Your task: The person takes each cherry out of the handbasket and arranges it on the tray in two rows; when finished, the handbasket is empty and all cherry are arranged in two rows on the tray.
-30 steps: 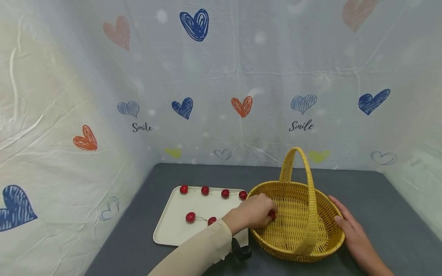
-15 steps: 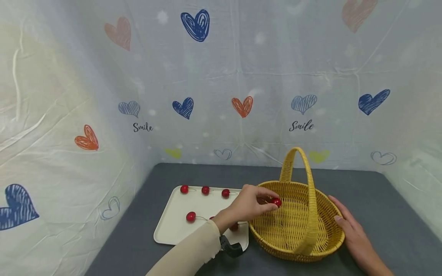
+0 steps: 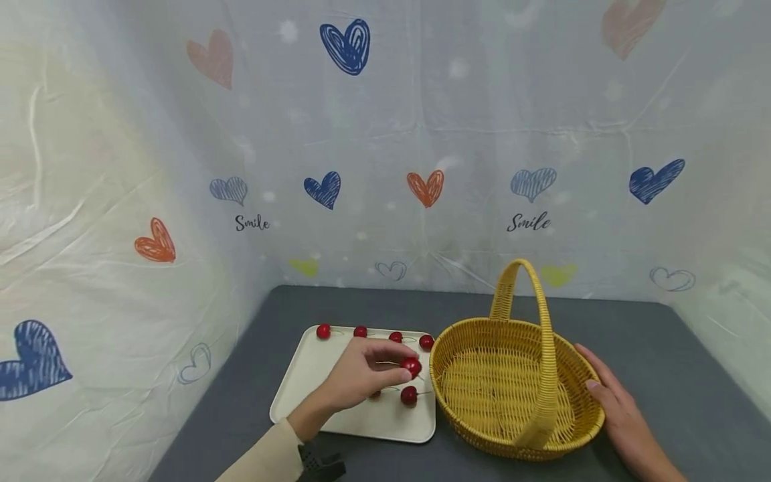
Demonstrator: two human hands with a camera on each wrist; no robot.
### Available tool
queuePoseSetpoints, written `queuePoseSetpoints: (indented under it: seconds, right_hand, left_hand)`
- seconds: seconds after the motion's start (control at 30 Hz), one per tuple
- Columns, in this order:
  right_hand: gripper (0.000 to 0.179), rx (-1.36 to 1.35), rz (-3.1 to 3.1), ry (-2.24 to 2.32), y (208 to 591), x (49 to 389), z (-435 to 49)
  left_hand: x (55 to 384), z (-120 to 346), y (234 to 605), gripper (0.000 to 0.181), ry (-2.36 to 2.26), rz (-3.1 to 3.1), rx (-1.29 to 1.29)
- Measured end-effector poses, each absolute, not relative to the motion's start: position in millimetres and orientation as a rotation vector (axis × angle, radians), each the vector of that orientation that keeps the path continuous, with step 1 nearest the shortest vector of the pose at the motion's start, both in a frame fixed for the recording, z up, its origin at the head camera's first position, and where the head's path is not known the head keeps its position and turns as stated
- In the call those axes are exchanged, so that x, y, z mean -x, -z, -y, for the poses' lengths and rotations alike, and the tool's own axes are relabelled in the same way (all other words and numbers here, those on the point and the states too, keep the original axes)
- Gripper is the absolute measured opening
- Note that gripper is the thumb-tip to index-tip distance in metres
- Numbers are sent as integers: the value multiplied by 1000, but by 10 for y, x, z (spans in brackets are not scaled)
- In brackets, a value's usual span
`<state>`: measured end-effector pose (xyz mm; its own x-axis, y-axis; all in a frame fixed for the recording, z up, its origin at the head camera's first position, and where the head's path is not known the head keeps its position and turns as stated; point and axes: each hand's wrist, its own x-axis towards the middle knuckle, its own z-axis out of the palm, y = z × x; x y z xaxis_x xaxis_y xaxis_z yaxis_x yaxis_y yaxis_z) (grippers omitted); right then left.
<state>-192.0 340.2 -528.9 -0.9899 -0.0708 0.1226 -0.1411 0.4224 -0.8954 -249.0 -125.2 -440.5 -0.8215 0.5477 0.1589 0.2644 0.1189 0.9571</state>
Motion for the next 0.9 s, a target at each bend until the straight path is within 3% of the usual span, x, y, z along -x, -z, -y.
queuePoseSetpoints:
  seconds: [0.43, 0.7, 0.9]
  right_hand:
    - [59, -208, 2563, -1712, 5311, 1921, -3402]
    - [58, -224, 2543, -1696, 5322, 1916, -3396]
    - [58, -233, 2538, -1691, 5318, 1920, -3394]
  left_hand:
    - [2343, 2505, 4447, 36, -1806, -2380, -650]
    - [2390, 2882, 4684, 42, -1792, -2521, -469]
    - [2460, 2930, 4907, 35, -1560, -2799, -317]
